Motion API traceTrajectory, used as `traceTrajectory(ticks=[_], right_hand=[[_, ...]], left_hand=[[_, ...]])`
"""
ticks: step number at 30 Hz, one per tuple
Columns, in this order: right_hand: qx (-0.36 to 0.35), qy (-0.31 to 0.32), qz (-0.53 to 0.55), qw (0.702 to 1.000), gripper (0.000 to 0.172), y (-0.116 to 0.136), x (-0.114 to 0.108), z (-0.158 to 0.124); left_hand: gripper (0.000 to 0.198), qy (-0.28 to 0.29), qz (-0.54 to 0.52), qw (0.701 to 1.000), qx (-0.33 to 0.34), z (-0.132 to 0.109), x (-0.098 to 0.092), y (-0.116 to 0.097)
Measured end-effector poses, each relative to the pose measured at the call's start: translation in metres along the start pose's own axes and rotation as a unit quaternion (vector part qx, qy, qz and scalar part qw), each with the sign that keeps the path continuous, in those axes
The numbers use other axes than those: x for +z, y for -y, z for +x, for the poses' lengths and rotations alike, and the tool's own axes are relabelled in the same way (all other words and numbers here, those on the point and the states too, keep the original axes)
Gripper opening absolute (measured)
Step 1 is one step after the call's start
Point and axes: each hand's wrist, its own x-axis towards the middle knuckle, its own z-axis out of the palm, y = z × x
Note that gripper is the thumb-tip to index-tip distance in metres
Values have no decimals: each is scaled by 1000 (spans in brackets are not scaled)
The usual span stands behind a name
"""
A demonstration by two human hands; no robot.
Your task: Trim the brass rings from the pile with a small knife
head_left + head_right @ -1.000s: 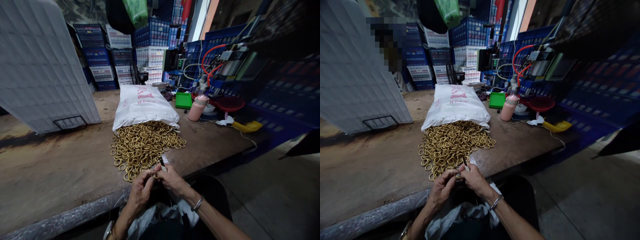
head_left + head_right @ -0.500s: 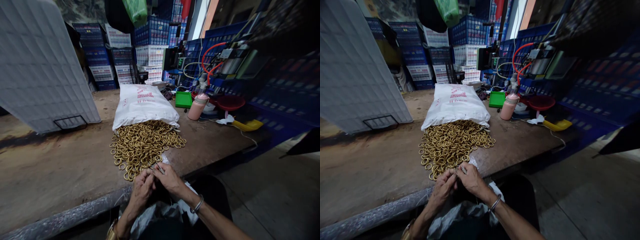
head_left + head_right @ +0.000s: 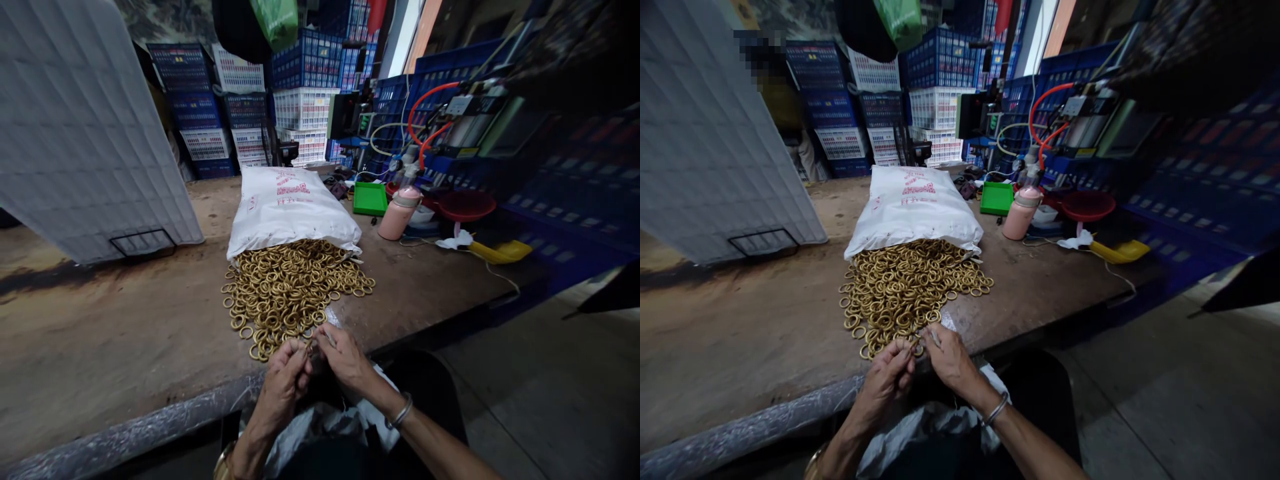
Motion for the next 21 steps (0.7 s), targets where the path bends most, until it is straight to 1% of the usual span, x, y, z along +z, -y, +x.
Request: traceTrajectory(ticks=[3,4,6,8,12,15,17,18,19,21], right_hand=[[-47,43,-96,993,11,-5,1,-5],[-58,56,-124,989,12,-6,2,-6],[-72,69,-180,979,16,-7,4,-8],[-70,78,-229,968,20,-6,6,-9],[-60,90,-279,954,31,-1,3,-8],[-31,64,-313,947,32,-4,-5,-2],[2,27,-328,944,31,-9,-11,3],[7,9,-326,945,31,-12,-14,6],[12,-6,-315,949,31,-15,-16,7],[4,-19,-284,959,26,-17,-16,8]], left_hand=[[28,-26,18,999,6,-1,2,-1],[28,-31,24,999,9,0,2,-1],[28,-36,33,999,15,0,3,-1],[27,-40,42,998,25,1,2,0],[27,-31,66,997,34,-2,0,3],[27,-2,53,998,28,-12,2,1],[23,19,16,999,19,-19,3,-4],[21,23,-9,1000,15,-22,2,-6],[20,17,-35,999,14,-24,1,-9],[22,-16,-71,997,21,-25,-4,-14]])
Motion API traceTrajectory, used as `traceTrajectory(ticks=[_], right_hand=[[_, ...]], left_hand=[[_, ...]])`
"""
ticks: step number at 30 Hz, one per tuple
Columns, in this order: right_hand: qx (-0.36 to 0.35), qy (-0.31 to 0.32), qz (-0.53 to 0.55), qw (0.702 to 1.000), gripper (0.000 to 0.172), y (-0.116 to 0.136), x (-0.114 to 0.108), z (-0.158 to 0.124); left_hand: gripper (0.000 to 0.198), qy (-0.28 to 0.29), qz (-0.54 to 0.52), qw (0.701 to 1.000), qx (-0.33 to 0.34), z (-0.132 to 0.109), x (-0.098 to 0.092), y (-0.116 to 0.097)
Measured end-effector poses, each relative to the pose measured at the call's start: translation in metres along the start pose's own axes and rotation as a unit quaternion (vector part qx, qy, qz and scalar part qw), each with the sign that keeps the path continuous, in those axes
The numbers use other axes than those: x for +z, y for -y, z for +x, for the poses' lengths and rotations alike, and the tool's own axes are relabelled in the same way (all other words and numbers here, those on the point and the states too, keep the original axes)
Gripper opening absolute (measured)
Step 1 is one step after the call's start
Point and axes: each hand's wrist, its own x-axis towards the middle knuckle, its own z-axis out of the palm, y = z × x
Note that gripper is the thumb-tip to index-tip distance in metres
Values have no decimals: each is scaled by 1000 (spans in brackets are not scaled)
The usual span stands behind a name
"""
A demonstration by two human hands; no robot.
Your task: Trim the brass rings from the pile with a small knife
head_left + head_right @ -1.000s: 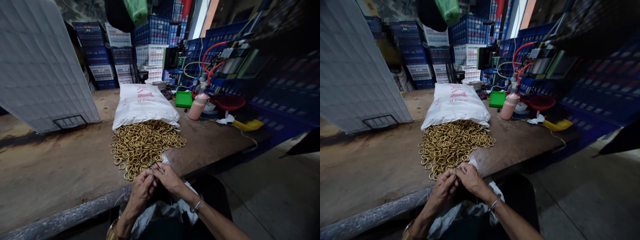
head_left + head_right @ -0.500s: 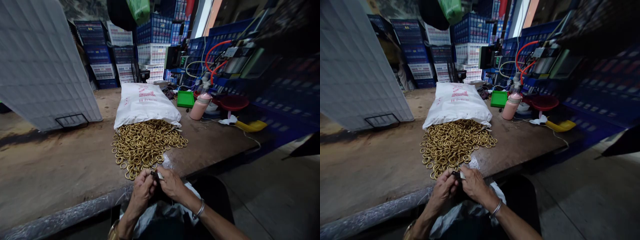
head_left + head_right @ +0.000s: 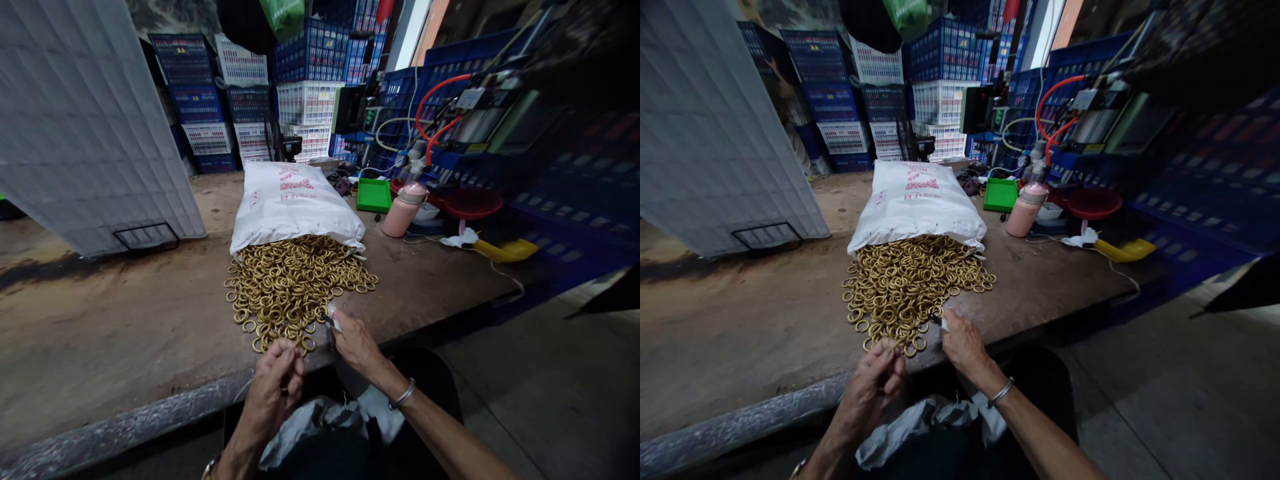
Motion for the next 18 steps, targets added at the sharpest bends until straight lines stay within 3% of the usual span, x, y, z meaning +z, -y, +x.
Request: traceTrajectory(ticks=[5,8,12,18], right_hand=[[-52,-7,54,997,16,13,7,-5],[-76,7,39,996,23,20,11,-5],[-58,33,-37,997,29,22,15,-1],[-53,30,-86,994,30,18,19,2]], left_hand=[[26,-63,-6,998,23,5,-11,-11],[22,-58,-36,997,28,5,-12,-17],[25,-46,-98,994,-14,4,-11,-22],[18,-35,-142,988,-39,10,-12,-14]])
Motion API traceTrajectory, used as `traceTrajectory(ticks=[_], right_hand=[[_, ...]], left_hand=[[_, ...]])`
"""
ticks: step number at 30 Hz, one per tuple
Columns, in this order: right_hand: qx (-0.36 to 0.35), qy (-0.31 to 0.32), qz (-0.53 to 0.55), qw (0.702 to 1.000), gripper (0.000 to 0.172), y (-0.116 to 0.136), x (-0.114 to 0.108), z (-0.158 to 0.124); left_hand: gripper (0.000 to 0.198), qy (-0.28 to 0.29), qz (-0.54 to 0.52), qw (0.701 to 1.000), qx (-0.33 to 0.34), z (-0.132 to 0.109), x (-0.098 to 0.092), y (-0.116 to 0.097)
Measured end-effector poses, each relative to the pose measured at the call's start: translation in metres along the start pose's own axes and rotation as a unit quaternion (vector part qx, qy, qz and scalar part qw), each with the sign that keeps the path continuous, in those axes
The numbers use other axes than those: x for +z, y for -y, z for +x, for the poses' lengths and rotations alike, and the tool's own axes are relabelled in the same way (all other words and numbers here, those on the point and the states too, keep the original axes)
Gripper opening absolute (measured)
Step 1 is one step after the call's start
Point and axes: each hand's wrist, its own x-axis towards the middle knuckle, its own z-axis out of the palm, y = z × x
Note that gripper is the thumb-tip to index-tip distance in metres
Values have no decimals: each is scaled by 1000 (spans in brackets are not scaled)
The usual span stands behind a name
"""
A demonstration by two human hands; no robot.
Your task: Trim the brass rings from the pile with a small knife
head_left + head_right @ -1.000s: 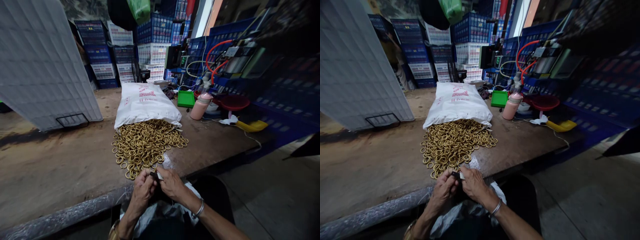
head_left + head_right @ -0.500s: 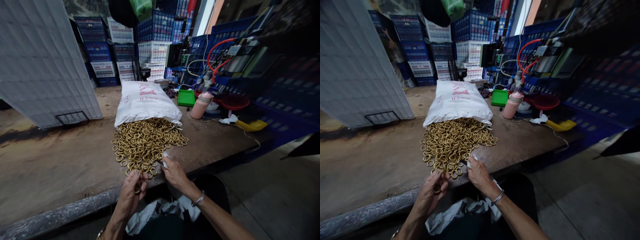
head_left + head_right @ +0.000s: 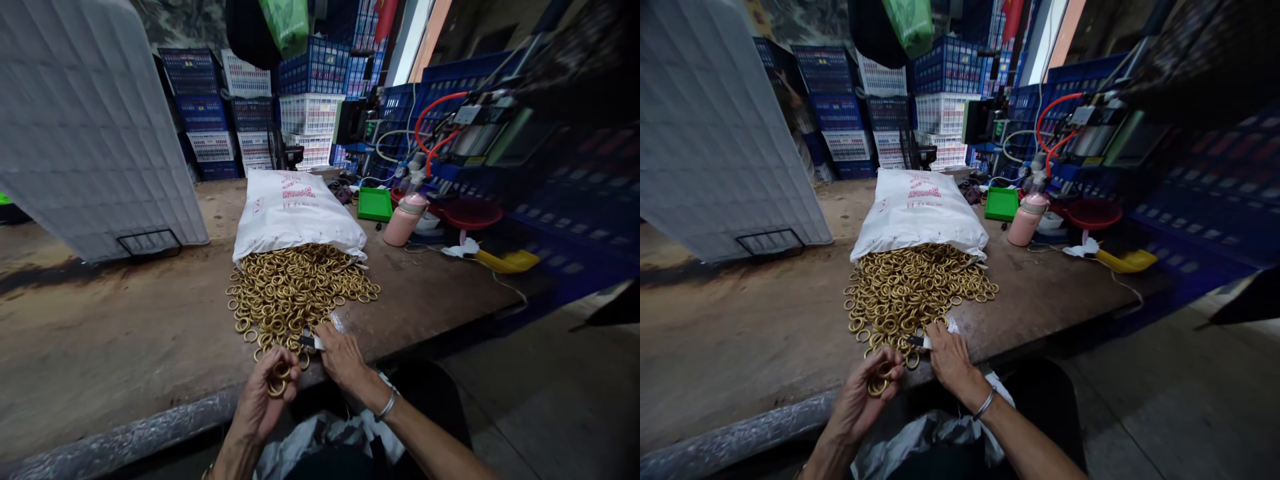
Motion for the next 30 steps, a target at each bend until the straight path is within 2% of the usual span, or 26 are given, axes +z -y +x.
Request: traceTrajectory(ticks=[4,7,10,15,17,20,22,24,27,30], right_hand=[[-1,-37,72,997,24,-7,-1,5],[31,-56,221,973,8,-13,-8,12],[76,-35,405,910,17,-14,-17,14],[118,82,632,761,29,-7,-29,9],[106,97,673,726,32,-4,-32,6],[85,110,703,697,32,0,-35,5],[85,111,708,692,32,1,-36,5],[102,101,693,707,32,1,-36,6],[113,59,634,763,31,-1,-35,9],[78,10,559,825,32,-2,-33,12]], left_hand=[[22,-4,38,999,8,6,2,5],[23,-1,95,995,29,11,7,8],[32,-25,157,986,53,19,12,13],[44,-57,247,963,87,35,21,19],[44,-50,272,956,94,40,23,19],[37,-34,305,947,97,45,26,19],[31,-29,315,943,104,47,27,19],[27,-34,323,937,127,48,26,20],[23,-47,358,912,194,49,26,19],[19,-29,411,874,256,47,30,16]])
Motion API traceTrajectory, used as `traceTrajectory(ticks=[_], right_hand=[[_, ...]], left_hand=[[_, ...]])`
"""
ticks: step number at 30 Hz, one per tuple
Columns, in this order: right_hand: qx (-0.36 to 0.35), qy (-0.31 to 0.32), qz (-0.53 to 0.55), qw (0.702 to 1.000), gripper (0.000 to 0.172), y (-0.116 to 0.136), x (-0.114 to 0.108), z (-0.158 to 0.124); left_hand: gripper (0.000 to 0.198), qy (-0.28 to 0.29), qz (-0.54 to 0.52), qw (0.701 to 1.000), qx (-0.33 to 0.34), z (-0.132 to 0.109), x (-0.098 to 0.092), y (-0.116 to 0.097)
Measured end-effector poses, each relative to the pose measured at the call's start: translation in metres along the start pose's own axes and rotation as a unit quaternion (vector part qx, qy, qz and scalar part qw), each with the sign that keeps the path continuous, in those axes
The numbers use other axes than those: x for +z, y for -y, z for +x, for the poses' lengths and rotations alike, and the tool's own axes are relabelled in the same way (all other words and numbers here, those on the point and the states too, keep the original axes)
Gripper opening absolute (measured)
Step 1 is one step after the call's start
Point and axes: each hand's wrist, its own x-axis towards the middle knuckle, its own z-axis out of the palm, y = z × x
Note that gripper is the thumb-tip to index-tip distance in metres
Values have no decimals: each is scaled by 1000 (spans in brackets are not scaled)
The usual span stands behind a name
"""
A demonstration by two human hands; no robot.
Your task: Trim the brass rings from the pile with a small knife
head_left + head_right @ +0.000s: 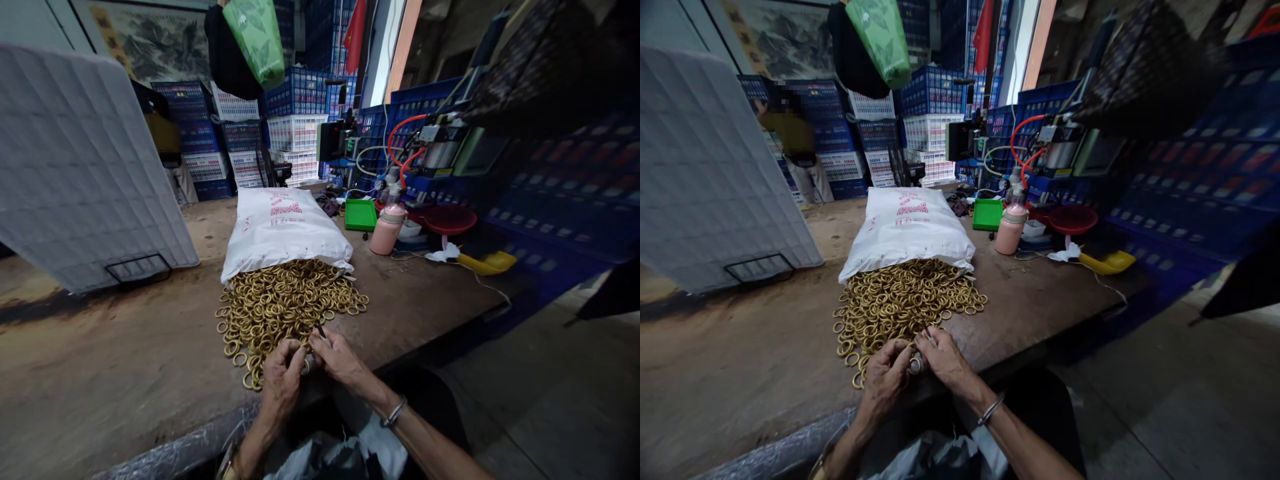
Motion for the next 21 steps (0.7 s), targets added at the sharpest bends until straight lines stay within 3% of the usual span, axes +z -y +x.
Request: traceTrajectory(ticks=[5,12,17,21], right_hand=[[-47,-35,-85,995,27,-2,2,5],[-79,-45,-134,987,25,4,3,3],[-80,-12,-110,991,23,8,3,0],[-108,-61,-189,974,22,3,0,-2]], left_hand=[[16,22,13,999,21,-1,1,-4],[31,91,-104,978,-155,-8,-1,-4],[30,106,-146,973,-146,-13,-1,-6],[30,89,-154,973,-148,-14,0,-5]])
